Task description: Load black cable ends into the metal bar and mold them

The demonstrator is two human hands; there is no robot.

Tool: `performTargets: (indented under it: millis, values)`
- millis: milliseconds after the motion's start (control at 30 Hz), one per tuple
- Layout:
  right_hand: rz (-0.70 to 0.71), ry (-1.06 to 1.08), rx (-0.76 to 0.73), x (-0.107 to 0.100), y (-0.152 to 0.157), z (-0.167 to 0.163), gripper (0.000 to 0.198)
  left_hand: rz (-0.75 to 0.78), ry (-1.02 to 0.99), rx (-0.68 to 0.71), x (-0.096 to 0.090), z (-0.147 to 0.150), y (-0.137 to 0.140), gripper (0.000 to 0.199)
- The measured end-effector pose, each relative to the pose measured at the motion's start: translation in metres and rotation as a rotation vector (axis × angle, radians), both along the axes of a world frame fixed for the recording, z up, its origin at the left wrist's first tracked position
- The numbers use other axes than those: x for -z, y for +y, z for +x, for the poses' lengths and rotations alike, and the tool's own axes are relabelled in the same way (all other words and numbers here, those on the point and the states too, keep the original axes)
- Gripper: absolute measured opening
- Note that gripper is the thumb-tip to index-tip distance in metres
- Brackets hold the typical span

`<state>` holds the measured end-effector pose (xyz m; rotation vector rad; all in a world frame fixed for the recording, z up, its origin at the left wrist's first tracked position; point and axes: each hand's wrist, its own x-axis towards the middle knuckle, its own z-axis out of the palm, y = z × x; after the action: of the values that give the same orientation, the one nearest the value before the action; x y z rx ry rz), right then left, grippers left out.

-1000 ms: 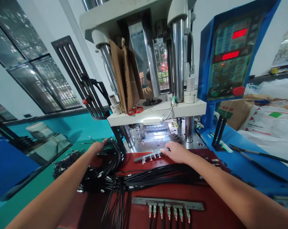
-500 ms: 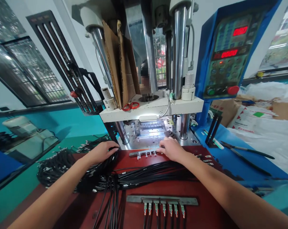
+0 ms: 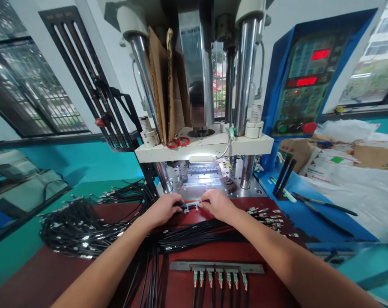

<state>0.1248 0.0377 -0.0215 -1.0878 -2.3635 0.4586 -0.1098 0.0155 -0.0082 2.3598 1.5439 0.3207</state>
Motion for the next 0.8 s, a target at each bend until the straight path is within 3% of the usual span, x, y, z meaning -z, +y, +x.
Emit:
performTargets:
  millis: [367,467,633,800]
  values:
    - [0.135,-0.079,-0.128,0.0,-0.042,0.009,0.025,-0.022,-0.018,0.013,0.014,0.001,0.001,0.016]
    - [0.164,-0.062,-0.106,-0.006,-0.052,0.01,0.026,-0.049,-0.001,0.024,0.016,0.003,0.0,0.022]
    - [0.24,-0.039,-0.006,-0.02,-0.058,0.003,0.02,-0.05,0.031,0.037,0.017,0.005,0.0,0.026]
    - [0.301,-0.061,0.044,-0.051,-0.074,0.008,0.017,-0.015,0.043,0.041,0.015,0.005,-0.001,0.026]
